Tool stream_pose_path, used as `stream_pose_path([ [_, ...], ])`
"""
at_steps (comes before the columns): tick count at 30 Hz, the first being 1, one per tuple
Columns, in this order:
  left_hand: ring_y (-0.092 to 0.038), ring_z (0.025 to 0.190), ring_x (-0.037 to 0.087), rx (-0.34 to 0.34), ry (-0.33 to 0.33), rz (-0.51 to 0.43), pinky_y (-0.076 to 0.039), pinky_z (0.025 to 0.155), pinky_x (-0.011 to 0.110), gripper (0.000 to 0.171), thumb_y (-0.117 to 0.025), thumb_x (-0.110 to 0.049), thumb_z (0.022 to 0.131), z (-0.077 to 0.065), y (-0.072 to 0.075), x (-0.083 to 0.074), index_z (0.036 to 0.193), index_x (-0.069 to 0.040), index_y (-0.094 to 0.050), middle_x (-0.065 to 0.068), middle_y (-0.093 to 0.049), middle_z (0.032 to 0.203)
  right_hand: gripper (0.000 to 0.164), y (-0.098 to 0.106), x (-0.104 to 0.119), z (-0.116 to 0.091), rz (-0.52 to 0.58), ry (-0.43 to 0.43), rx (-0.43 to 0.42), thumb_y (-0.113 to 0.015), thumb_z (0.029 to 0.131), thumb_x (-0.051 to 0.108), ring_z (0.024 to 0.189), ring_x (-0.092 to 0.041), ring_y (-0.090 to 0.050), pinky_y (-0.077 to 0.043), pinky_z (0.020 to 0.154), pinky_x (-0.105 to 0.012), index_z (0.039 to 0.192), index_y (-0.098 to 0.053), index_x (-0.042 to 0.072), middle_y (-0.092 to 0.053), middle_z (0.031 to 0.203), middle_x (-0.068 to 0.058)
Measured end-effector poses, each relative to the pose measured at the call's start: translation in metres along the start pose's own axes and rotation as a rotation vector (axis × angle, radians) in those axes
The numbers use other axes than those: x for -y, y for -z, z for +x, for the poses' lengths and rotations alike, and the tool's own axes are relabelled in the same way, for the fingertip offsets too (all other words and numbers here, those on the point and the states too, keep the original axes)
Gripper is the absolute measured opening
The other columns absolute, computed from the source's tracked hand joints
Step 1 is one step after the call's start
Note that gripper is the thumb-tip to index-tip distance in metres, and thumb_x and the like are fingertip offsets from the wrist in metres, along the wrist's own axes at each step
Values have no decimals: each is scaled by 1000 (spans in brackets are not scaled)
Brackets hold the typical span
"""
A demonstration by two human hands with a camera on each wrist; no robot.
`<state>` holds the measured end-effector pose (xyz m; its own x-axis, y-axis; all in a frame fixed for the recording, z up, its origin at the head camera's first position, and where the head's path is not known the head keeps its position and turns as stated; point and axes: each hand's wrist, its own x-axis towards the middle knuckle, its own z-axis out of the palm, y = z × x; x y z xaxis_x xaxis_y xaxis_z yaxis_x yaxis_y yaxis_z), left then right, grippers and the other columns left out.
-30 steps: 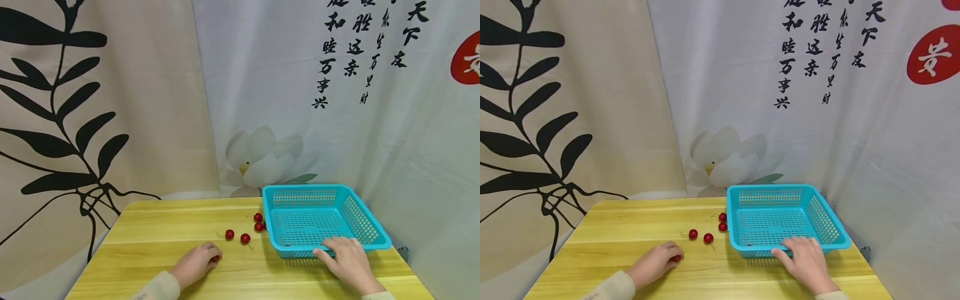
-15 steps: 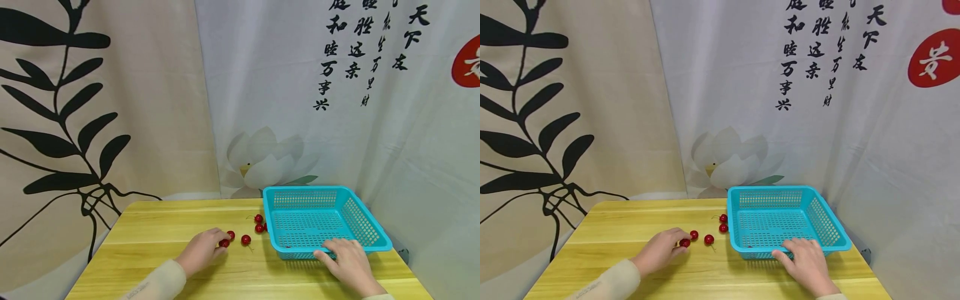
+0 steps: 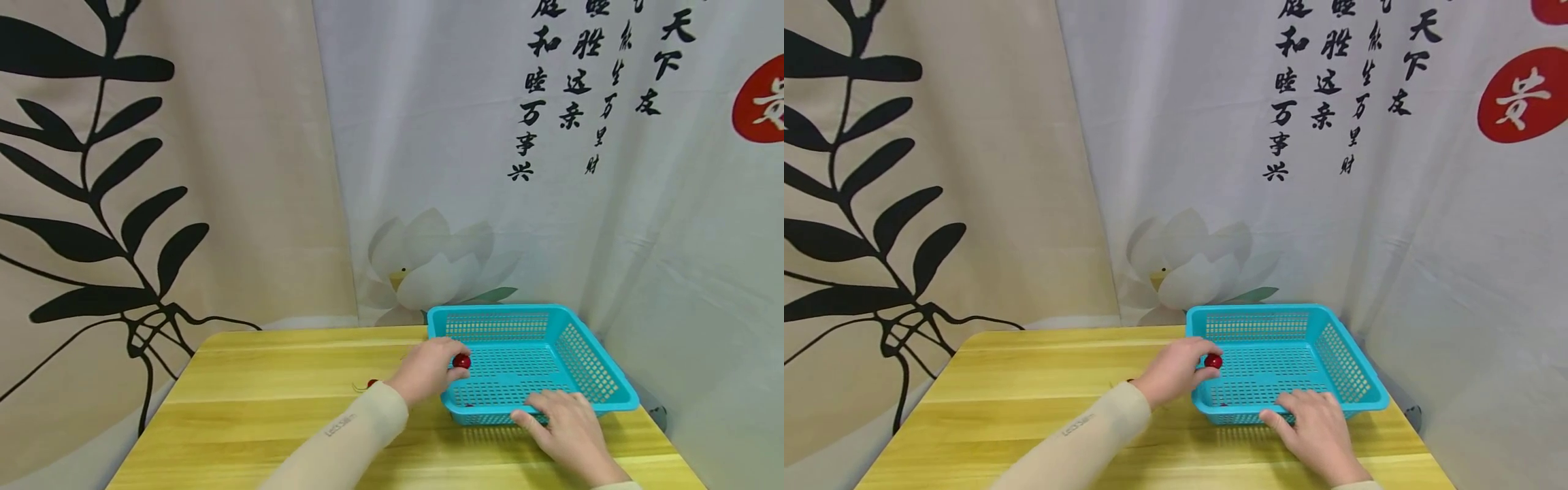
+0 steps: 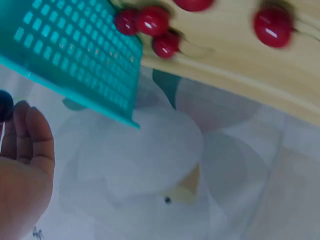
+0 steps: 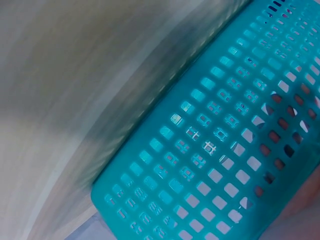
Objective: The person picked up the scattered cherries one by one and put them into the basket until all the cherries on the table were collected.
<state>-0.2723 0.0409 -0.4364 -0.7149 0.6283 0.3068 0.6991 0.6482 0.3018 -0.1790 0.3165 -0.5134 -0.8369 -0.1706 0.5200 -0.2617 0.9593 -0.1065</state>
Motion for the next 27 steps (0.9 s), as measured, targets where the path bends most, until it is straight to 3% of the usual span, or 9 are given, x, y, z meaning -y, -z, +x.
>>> stream_pose_path([
  [6, -68, 97, 5, 114, 39, 12, -56, 81, 17, 31, -78, -38, 98, 24, -30, -13, 126, -24, -77, -11, -77, 115, 27, -1, -1, 0, -3, 4, 5, -80, 89, 57, 90, -20, -73, -48, 78, -41, 95, -77, 31, -78, 97, 9],
  [12, -66, 89, 2, 174, 76, 29, -55, 74, 16, 30, -79, -39, 98, 31, -49, -15, 125, -26, -78, -12, -78, 111, 25, -1, -2, 1, -3, 6, -2, -81, 89, 55, 86, -18, -71, -48, 77, -40, 94, -77, 31, -77, 94, 10],
  [21, -74, 100, 5, 165, 109, 187, -61, 81, 23, 30, -78, -47, 96, 33, -62, -14, 123, -32, -79, -15, -79, 112, 23, -1, -1, 3, -5, 7, -14, -82, 88, 53, 83, -16, -69, -47, 77, -39, 91, -75, 32, -75, 90, 11],
  [27, -72, 90, 7, 212, 140, 279, -59, 79, 24, 27, -79, -48, 95, 35, -62, -18, 118, -32, -80, -15, -80, 104, 23, 0, -1, 1, 6, 5, -13, -82, 87, 55, 78, -13, -67, -46, 75, -38, 90, -75, 34, -72, 87, 14],
])
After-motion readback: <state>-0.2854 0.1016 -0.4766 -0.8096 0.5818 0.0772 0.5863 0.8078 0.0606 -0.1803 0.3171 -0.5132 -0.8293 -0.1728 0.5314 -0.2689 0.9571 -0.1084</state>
